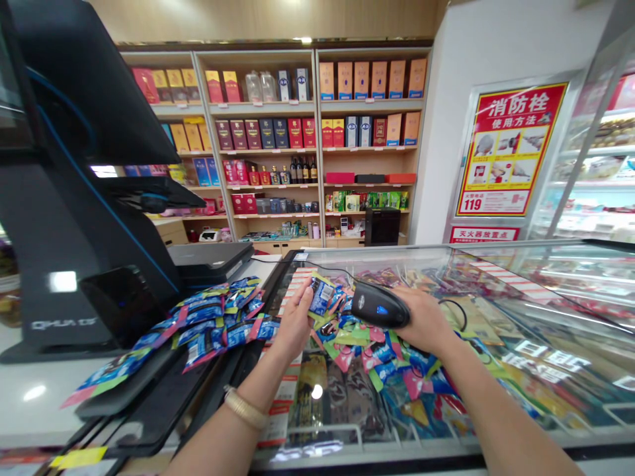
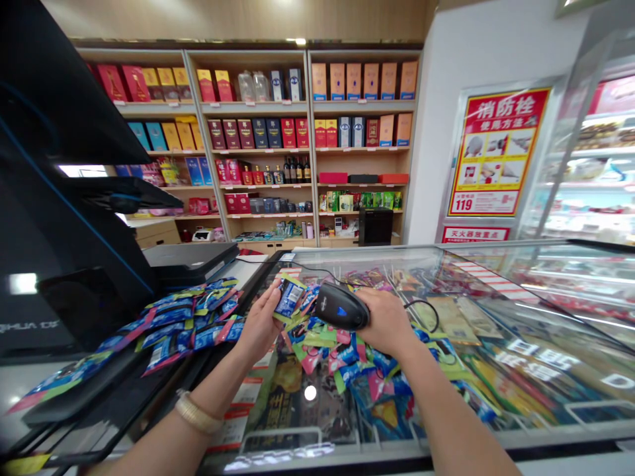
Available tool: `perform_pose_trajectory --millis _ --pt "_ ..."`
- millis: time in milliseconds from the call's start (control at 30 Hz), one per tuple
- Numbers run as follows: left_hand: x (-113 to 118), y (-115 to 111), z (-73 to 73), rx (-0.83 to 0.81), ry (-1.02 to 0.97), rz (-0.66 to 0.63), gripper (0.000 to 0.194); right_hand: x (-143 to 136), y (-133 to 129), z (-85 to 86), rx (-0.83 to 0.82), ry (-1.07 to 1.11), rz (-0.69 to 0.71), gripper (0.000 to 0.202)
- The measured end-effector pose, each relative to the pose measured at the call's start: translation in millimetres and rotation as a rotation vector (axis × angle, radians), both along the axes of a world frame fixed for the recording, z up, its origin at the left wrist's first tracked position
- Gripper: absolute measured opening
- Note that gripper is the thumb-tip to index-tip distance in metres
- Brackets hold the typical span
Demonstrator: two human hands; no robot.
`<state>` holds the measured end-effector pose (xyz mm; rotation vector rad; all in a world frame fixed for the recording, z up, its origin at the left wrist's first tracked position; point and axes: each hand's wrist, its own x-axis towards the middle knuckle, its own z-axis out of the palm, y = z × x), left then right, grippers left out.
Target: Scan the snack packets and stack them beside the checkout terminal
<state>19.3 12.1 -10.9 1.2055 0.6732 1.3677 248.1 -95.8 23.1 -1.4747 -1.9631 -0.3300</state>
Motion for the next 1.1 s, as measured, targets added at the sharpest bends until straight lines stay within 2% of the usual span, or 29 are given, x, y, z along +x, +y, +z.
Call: perform_pose_trajectory --millis 167,333,467,533,633,700,833,900,967,1100 --pt "-1 -1 1.9 0.006 0.056 0.02 0.055 4 2 -1.1 0.089 0.001 -0.021 0.028" --pt "4 0 8.4 0.255 0.254 0.201 0.04 16 6 -4.1 0.235 0.055 -0.08 0.021" --pt "11 2 2.0 0.414 0.527 0.379 0.018 24 9 -7.8 0.291 0.091 -0.121 0.02" --pt "13 2 -3.6 0.485 0.656 0.383 0.014 25 10 -9.1 0.304 0.091 -0.126 0.022" --pt "14 4 -9.9 0.557 0.678 0.329 0.012 24 9 -9.3 0.309 0.077 -0.124 0.022" --pt "14 4 -11.8 0.585 0.651 0.274 0.018 24 9 -9.0 0.314 0.078 -0.124 0.022" --pt "11 3 -9.9 0.626 0.623 0.062 0.042 25 9 -8.9 0.325 0.09 -0.125 0.023" --pt "7 2 -4.9 0.647 0.666 0.045 0.053 25 9 -8.9 0.326 0.087 -0.125 0.023" --pt "-3 1 2.9 0.66 0.825 0.109 0.065 24 9 -8.4 0.329 0.084 -0.125 0.021" --pt "-35 1 17.6 0.557 1.376 0.28 0.08 21 8 -5.8 0.333 0.079 -0.124 0.017"
